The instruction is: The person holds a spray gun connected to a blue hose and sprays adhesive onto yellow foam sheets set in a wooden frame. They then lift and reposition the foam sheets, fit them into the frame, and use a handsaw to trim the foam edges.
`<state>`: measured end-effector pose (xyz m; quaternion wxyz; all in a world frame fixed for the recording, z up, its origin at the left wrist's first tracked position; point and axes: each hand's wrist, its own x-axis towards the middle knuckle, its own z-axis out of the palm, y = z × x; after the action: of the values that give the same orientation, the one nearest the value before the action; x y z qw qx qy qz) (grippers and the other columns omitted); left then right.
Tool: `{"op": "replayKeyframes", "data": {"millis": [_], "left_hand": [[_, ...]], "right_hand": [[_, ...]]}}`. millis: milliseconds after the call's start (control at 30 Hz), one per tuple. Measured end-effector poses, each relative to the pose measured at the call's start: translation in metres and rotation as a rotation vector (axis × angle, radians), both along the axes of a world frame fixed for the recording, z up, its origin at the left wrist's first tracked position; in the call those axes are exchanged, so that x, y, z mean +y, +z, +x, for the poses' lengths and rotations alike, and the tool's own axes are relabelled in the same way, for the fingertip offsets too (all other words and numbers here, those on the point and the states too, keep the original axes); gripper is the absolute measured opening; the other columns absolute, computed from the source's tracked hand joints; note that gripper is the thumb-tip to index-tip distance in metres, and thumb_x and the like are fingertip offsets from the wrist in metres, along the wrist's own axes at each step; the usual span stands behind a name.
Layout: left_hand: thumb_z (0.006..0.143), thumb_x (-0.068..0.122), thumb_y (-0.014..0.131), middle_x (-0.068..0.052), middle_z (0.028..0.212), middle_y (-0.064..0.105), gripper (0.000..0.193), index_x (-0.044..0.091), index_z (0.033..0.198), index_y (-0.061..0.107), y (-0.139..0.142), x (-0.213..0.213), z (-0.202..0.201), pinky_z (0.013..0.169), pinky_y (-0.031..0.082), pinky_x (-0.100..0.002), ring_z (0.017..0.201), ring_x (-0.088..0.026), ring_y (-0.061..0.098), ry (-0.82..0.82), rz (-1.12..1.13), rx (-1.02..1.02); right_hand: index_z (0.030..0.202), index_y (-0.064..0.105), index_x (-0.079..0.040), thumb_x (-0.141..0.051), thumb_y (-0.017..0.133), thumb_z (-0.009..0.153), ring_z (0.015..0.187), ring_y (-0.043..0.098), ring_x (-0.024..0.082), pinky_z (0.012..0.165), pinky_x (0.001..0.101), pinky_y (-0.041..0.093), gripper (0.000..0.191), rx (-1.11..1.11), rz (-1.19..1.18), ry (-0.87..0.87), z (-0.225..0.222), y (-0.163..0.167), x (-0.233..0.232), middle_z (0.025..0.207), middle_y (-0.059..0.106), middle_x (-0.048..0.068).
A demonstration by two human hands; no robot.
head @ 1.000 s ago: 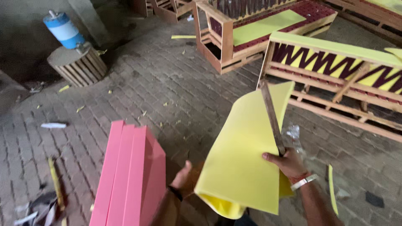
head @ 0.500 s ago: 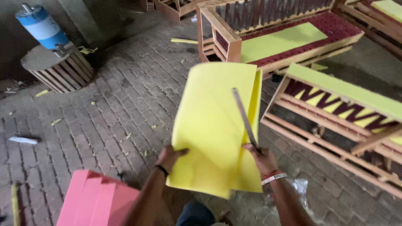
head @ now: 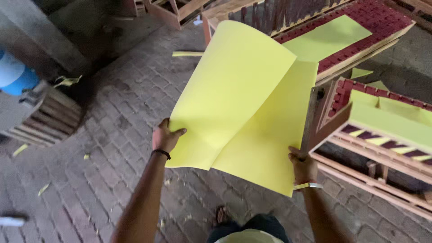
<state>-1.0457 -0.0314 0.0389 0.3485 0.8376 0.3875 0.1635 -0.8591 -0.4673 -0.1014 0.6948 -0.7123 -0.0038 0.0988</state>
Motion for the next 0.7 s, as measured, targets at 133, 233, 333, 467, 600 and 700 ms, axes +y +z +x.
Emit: {"op": "replayKeyframes", "data": {"millis": [133,233,333,467,600,700], "left_hand": [[0.073,0.039,0.087,-0.016,0.116,0.074,0.064,0.012,0.126,0.065,0.022,0.079,0.129,0.088,0.055,-0.048,0.106,-0.036,0.070,-0.093,0.145,0.081],[0.072,0.041,0.088,-0.017,0.117,0.072,0.066,0.012,0.125,0.064,0.026,0.132,0.227,0.086,0.055,-0.049,0.105,-0.038,0.069,-0.212,0.304,0.039],[0.075,0.044,0.086,-0.016,0.118,0.071,0.066,0.014,0.129,0.062,0.031,0.170,0.324,0.088,0.055,-0.049,0.106,-0.038,0.069,-0.194,0.311,0.140],[0.075,0.041,0.087,-0.017,0.122,0.069,0.066,0.012,0.129,0.062,0.061,0.218,0.451,0.089,0.052,-0.051,0.110,-0.039,0.066,-0.284,0.415,0.069],[0.076,0.036,0.089,-0.016,0.122,0.071,0.063,0.010,0.127,0.062,0.082,0.254,0.559,0.092,0.052,-0.049,0.112,-0.037,0.066,-0.338,0.429,0.064],[0.074,0.030,0.091,-0.016,0.122,0.071,0.064,0.009,0.127,0.062,0.079,0.280,0.628,0.091,0.052,-0.047,0.112,-0.036,0.066,-0.450,0.400,-0.045]], "right_hand": [[0.113,0.080,-0.012,-0.009,0.074,0.093,0.092,0.069,0.014,0.080,0.0311,0.053,0.022,0.072,-0.149,-0.136,0.072,0.003,0.071,0.110,0.078,0.008],[0.114,0.079,-0.010,-0.007,0.072,0.091,0.088,0.069,0.019,0.072,0.0350,0.054,0.024,0.195,-0.025,-0.229,0.137,-0.011,0.118,0.113,0.078,0.007],[0.115,0.080,-0.008,-0.005,0.073,0.089,0.087,0.072,0.005,0.074,0.0201,0.056,0.027,0.000,0.068,-0.147,0.214,-0.021,0.163,0.108,0.079,0.001],[0.117,0.082,-0.010,-0.017,0.075,0.096,0.051,0.043,0.007,0.044,0.0268,0.034,0.023,0.241,-0.061,-0.147,0.318,-0.004,0.226,0.075,0.060,0.001],[0.112,0.081,-0.014,-0.026,0.070,0.099,0.049,0.045,0.009,0.044,0.0303,0.038,0.021,0.276,-0.265,-0.158,0.398,0.016,0.274,0.078,0.069,0.001],[0.117,0.078,-0.016,-0.019,0.072,0.093,0.063,0.062,0.008,0.057,0.0286,0.052,0.025,0.105,-0.197,-0.138,0.450,0.013,0.296,0.093,0.077,0.003]]}}
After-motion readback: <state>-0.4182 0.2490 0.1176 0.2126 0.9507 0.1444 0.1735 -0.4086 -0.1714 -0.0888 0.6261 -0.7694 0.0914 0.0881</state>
